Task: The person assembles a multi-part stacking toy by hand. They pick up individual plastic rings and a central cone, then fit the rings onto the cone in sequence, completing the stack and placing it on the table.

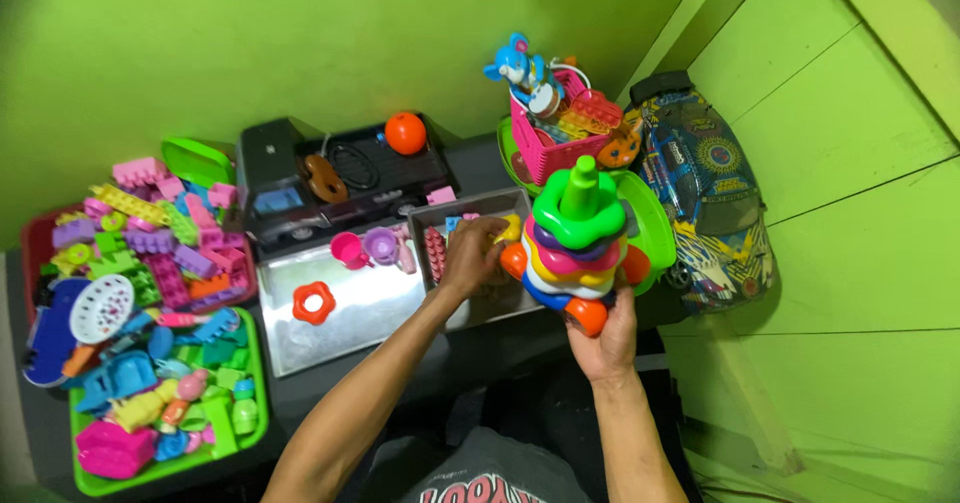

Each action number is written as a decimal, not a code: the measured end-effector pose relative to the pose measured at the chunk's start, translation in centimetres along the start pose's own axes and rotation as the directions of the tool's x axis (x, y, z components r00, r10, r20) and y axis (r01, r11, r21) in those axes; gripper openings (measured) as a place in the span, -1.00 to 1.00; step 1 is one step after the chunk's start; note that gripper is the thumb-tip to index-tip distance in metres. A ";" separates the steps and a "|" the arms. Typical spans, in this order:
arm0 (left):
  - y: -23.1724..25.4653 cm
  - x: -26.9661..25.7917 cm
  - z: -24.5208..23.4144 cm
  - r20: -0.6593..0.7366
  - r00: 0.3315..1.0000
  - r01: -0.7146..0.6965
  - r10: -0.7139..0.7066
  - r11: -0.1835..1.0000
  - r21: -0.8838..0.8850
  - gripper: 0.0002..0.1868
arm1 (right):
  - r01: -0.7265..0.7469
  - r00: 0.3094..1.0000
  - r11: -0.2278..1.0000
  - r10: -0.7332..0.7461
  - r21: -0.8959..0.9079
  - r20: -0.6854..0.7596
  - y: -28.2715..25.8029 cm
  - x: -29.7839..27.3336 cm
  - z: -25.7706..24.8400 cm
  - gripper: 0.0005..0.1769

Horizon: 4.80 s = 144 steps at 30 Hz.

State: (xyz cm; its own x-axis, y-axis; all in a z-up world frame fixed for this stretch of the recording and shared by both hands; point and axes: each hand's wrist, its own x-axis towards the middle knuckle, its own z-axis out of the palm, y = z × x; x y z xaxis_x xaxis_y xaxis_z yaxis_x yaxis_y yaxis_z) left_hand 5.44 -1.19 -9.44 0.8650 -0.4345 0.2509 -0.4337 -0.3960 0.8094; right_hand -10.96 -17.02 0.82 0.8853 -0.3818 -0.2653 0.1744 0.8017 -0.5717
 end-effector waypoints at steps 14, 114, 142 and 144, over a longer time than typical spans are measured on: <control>9.1 -1.6 -23.1 -0.204 0.966 -0.246 0.158 0.801 -0.546 -0.64 | 0.027 1.000 0.985 -0.025 -0.170 0.011 11.6 -4.0 7.7 -0.37; 5.9 -10.4 -20.1 -0.272 0.943 0.066 -0.193 0.907 -0.417 0.20 | -0.257 0.882 0.941 0.321 -0.218 0.346 11.1 1.6 8.9 -0.47; -5.3 -17.3 -19.2 -0.037 0.650 -0.049 -0.759 0.006 -0.999 -0.25 | 0.529 0.746 -0.589 -0.021 -0.611 0.665 21.6 26.9 14.1 -0.13; -5.5 -16.9 -20.7 -0.054 0.654 -0.050 -0.754 0.028 -0.998 -0.25 | 0.521 0.757 -0.603 -0.001 -0.605 0.653 21.4 26.9 14.7 -0.17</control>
State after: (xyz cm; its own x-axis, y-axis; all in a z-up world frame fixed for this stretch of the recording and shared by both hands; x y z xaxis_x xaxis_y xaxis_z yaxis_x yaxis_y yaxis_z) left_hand -1.59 25.07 -7.19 0.9067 0.0585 -0.4177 0.1961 0.8183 0.5403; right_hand 22.95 -3.36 -7.15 0.9519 0.0105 0.3062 0.0952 -0.9601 -0.2630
